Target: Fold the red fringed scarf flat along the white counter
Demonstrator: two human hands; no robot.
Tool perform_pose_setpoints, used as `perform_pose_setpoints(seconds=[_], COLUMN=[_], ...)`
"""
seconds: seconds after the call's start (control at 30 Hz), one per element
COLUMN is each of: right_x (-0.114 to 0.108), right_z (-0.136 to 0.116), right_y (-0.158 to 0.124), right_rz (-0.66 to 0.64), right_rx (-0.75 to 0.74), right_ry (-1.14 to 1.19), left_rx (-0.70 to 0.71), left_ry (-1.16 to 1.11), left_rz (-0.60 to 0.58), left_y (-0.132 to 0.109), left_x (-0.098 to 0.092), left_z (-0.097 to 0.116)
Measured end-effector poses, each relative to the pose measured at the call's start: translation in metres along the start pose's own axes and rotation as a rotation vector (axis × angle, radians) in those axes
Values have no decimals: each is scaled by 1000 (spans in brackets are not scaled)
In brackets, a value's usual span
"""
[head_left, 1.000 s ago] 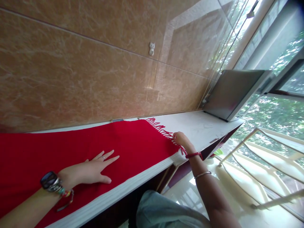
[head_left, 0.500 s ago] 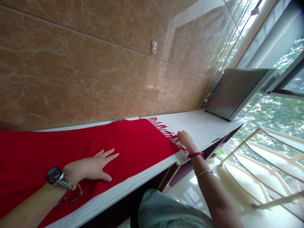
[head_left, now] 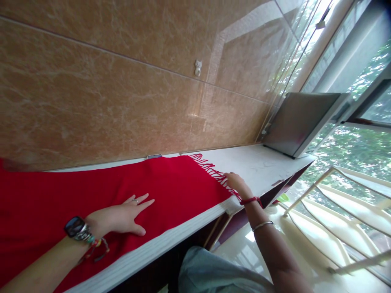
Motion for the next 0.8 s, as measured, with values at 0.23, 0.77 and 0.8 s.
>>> perform_pose_setpoints(seconds=[0.23, 0.77, 0.8], right_x=[-9, -18, -17], right_z=[-13, -10, -13], right_y=[10, -4, -4], right_rz=[40, -30, -73], right_rx=[-101, -103, -125], right_ry=[13, 26, 42], left_rx=[8, -3, -3], left_ry=[-20, -11, -9], left_rz=[1, -6, -7], left_y=[2, -1, -2], left_x=[1, -1, -1], left_z=[-2, 0, 0])
Point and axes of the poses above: each hand's wrist, its own y-axis towards the middle knuckle, its own x-axis out of the palm, z = x × y, the point moved 5 cm from there along y, towards the middle knuckle, and after that the axes turned 9 degrees about -x, right-handed, at the moved point
